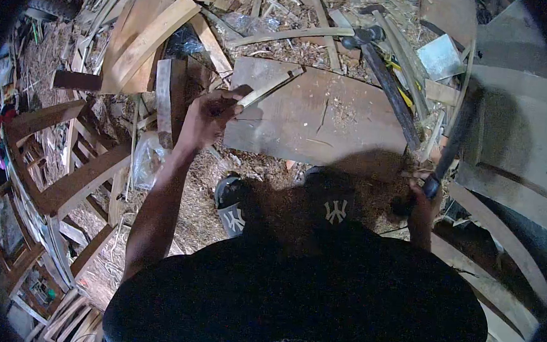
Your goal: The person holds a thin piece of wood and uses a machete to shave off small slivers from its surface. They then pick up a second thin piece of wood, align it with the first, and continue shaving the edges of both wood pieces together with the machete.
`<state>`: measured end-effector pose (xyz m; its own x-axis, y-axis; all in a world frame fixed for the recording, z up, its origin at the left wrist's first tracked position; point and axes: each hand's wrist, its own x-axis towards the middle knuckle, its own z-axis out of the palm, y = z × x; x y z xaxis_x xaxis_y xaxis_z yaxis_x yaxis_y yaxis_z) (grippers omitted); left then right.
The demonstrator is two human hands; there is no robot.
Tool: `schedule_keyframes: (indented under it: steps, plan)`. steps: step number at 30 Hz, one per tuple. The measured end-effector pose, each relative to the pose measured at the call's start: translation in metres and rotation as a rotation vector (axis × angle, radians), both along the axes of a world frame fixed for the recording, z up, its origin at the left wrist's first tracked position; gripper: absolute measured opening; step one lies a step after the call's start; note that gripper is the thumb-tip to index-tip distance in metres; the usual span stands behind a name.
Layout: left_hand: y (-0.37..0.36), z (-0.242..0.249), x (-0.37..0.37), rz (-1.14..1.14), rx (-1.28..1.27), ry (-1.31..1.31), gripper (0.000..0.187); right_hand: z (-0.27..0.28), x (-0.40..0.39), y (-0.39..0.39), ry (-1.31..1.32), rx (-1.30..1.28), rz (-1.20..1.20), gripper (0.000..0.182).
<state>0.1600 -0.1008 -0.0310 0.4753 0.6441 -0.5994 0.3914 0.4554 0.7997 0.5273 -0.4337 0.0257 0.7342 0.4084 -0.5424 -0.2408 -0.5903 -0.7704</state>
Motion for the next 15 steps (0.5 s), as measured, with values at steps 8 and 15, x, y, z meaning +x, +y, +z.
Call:
schedule_keyframes:
  steps: [8, 15]
  plan:
    - [-0.022, 0.006, 0.001, -0.008, 0.212, 0.098, 0.027, 0.021, -0.044, 0.111, -0.339, 0.127, 0.827, 0.023]
    - [-0.031, 0.011, 0.005, 0.038, 0.25, 0.083, 0.032, -0.025, -0.092, 0.11, -0.341, 0.044, 0.826, 0.032]
